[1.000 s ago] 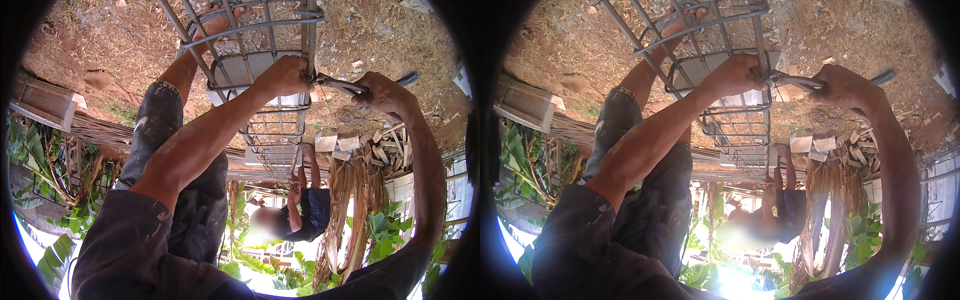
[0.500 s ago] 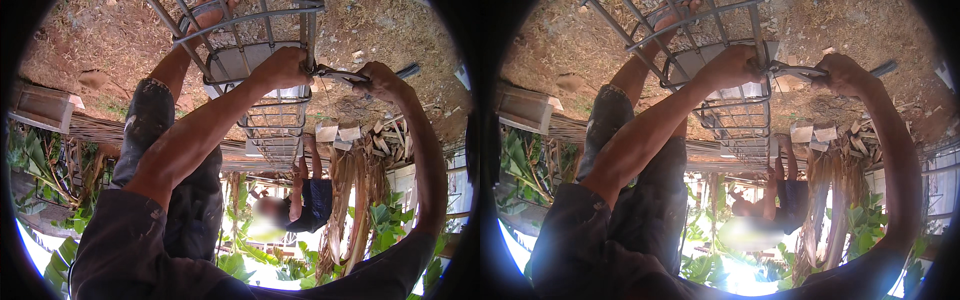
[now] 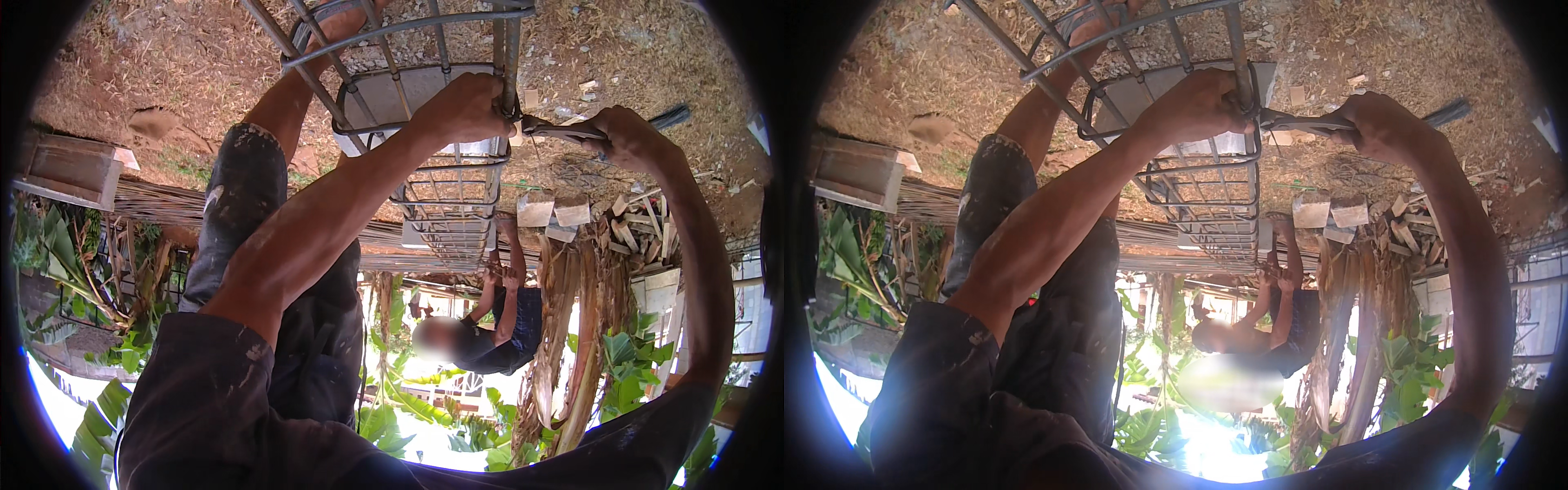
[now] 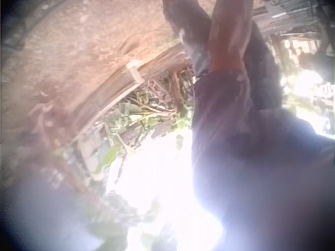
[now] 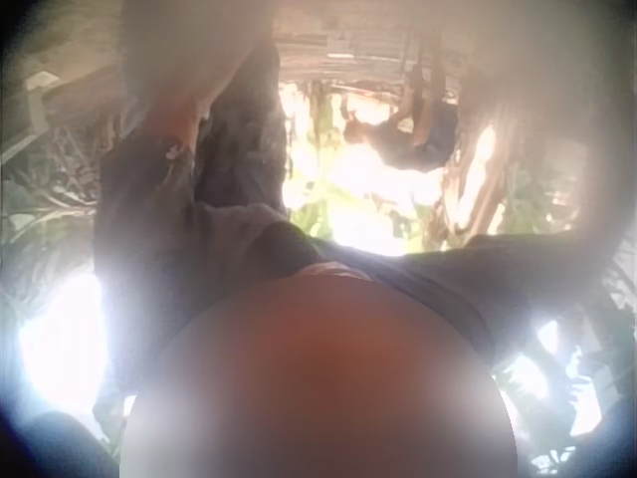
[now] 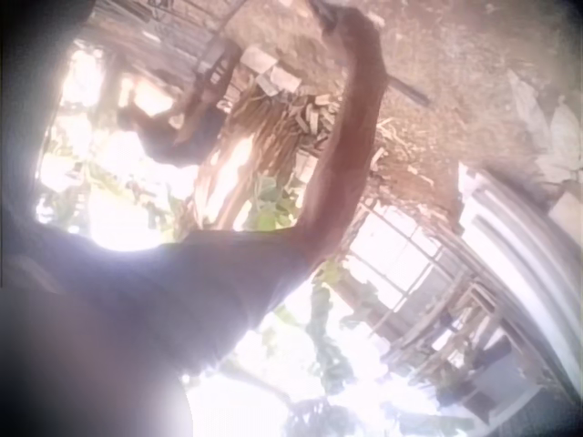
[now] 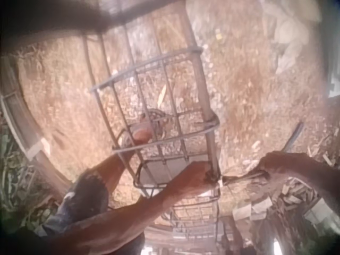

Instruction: The person assembles a rebar cage by tying intersecting steel bars together using wire and pliers. They position the bars, wrap wire around intersections, and twist the wire to secure the structure.

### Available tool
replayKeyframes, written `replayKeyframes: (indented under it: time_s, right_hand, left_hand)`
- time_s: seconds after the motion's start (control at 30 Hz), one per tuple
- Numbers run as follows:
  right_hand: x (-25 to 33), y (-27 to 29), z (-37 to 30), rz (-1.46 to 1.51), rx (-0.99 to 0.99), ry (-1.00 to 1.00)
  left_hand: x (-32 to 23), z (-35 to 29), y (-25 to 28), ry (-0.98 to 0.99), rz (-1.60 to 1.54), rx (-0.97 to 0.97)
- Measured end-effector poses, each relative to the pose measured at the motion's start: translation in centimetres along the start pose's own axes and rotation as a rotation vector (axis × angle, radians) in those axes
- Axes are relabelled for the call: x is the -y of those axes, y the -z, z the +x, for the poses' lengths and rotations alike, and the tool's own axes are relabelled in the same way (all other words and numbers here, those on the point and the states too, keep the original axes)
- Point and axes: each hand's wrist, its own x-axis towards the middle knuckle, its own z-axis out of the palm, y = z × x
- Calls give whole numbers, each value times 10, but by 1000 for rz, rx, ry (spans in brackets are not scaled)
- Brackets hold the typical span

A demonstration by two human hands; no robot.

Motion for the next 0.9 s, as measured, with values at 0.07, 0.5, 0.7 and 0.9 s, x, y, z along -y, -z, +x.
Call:
replayKeyframes:
  time_s: [0.07, 0.5, 0.7, 0.9]
  right_hand:
    - [-1, -2, 0, 11, -1, 5]
    - [2, -7, -3, 61, -64, 15]
    - [26, 20, -21, 158, 139, -84]
    - [9, 9, -3, 279, 252, -93]
  left_hand:
    - [0, 0, 0, 2, 10, -5]
    - [2, 1, -3, 13, -45, -8]
    - [2, -1, 1, -12, 15, -8]
    - [3, 0, 9, -41, -70, 97]
